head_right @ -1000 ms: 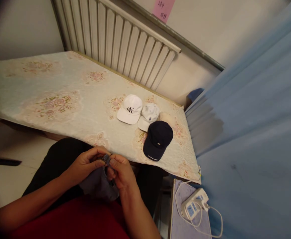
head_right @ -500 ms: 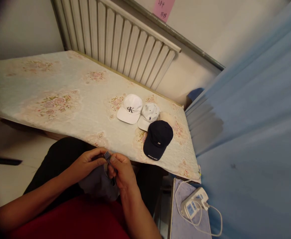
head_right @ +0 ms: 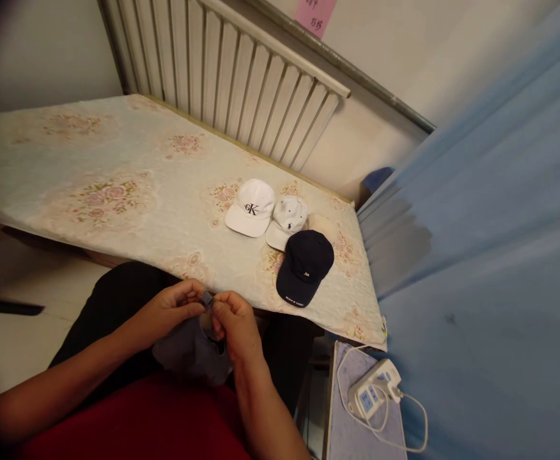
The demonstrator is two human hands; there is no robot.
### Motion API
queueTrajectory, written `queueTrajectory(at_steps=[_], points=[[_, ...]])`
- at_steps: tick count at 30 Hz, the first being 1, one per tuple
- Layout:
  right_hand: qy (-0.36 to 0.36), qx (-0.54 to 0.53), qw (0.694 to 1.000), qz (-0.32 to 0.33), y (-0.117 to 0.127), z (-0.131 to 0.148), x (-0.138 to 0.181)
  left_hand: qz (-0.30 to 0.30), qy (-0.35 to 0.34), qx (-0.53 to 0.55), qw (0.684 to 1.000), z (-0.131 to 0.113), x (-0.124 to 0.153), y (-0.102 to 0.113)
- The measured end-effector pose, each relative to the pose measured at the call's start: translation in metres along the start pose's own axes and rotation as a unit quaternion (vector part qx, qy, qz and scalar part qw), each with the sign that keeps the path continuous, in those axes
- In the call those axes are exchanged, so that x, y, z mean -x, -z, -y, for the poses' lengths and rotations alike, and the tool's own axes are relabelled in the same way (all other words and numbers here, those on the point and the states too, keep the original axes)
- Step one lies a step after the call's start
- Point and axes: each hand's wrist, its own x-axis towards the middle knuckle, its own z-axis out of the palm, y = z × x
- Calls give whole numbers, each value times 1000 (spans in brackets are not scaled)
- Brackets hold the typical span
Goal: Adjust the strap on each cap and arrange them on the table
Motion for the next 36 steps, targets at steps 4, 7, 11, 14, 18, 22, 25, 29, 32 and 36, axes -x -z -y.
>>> queueTrajectory(at_steps=[4, 7, 11, 14, 18, 22, 25, 29, 32, 36], points=[[13, 42, 999, -3, 3, -2, 0, -22, 16, -36, 999, -5, 3, -1], [17, 83, 996, -7, 3, -3, 2, -45, 14, -62, 997, -9, 3, -3], [41, 138, 989, -22, 0, 2, 6, -55, 35, -45, 997, -13, 3, -5], [70, 223, 971, -48, -5, 7, 11, -47, 46, -21, 998, -12, 4, -5], [111, 317, 938, -84, -11, 8, 13, -30, 43, 0, 999, -10, 5, -5], [135, 357, 919, -96, -13, 5, 12, -18, 40, -13, 999, -11, 5, -4], [144, 364, 917, -78, -11, 4, 11, -6, 36, -29, 999, -12, 6, -1], [154, 373, 913, -56, -6, 5, 12, 29, 45, -23, 998, -11, 7, 7], [160, 385, 908, -43, -2, 6, 12, 64, 70, -12, 995, -13, 7, 13], [168, 393, 903, -30, 2, 6, 12, 105, 78, -41, 991, -19, 6, 22]])
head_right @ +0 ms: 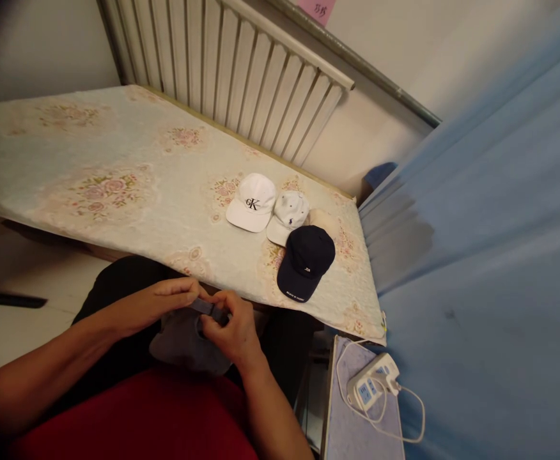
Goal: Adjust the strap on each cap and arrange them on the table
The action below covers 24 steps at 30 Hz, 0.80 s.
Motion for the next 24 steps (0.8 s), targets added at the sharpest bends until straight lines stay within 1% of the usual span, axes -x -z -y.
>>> queueTrajectory(at_steps=[4, 7, 8, 10, 13, 15, 17, 19, 24], points=[[12, 5, 1000, 4, 3, 0, 1, 55, 3, -98, 994, 1, -1, 10], [9, -13, 1000, 9, 4, -1, 1, 80, -18, -123, 989, 5, -3, 15], [1, -36, 999, 14, 5, -3, 1, 80, -25, -118, 990, 6, -4, 17], [-31, -117, 992, 39, 8, -9, 0, 72, -34, -96, 992, 10, -5, 20], [-87, -267, 956, 86, 14, -24, -4, 59, -43, -55, 996, 14, -6, 26], [-102, -331, 933, 101, 19, -33, -6, 56, -47, -23, 997, 17, -6, 30], [-101, -364, 920, 103, 24, -39, -8, 48, -47, 10, 998, 19, -7, 34], [-98, -380, 914, 101, 27, -42, -9, 36, -41, 40, 998, 22, -7, 37], [-106, -376, 914, 105, 31, -42, -10, 32, -15, 86, 996, 28, -9, 40]])
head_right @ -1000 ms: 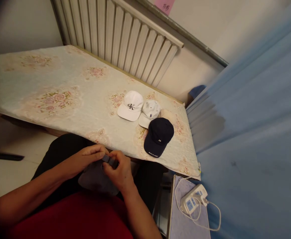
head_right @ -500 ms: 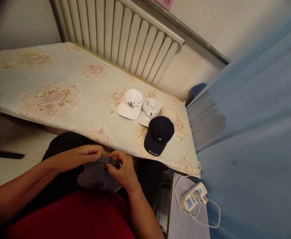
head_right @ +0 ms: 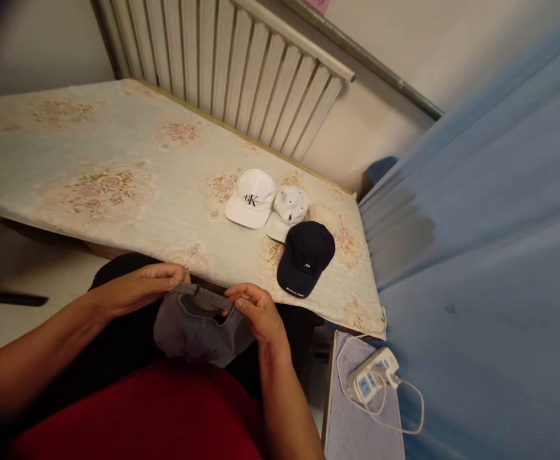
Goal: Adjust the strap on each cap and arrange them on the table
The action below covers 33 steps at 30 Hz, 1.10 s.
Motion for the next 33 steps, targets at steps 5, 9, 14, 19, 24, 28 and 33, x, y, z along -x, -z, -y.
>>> queueTrajectory(at_steps=[5, 9, 14, 19, 24, 28, 33], points=[[-6, -2, 1000, -15, 3, -2, -1, -18, 11, 10, 1000, 0, -4, -4], [-13, 13, 1000, -22, 4, -4, -4, -35, 36, -4, 999, -9, -9, -13], [-26, 36, 998, -32, 0, -5, -10, -32, 48, -72, 996, -22, -19, -28], [-34, 34, 998, -34, -7, -7, -12, -17, 60, -123, 990, -24, -23, -36], [-47, 21, 998, -30, -12, -8, -12, -11, 55, -125, 991, -19, -23, -38], [-50, -10, 998, -33, -16, -7, -13, -9, 67, -97, 993, -16, -23, -38], [-52, -32, 997, -49, -19, -8, -13, -1, 74, -56, 996, -12, -22, -38]])
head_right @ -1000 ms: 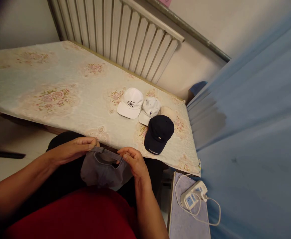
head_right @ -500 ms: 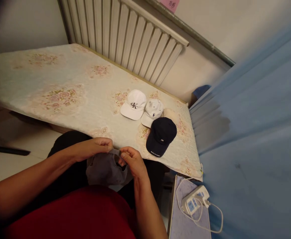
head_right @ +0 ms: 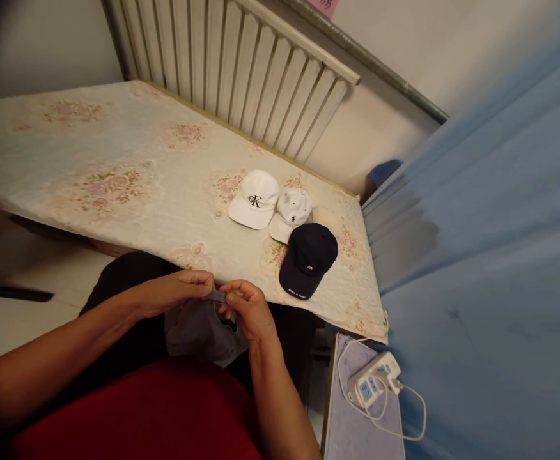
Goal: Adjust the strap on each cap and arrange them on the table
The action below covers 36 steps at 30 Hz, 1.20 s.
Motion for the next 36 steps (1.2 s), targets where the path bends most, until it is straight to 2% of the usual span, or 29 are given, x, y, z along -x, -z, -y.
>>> queueTrajectory(at_steps=[13, 20, 26, 36], points=[[8, 0, 1000, 6, -1, -2, 2, 19, -31, -43, 998, 0, 3, 2], [36, 93, 995, 6, -3, -1, 8, 21, -33, -45, 998, 2, 4, 3], [74, 239, 967, -45, -11, 6, 17, 31, -42, -50, 997, 5, 3, 5], [80, 267, 958, -62, -12, 7, 18, 39, -48, -60, 996, 6, 1, 6]])
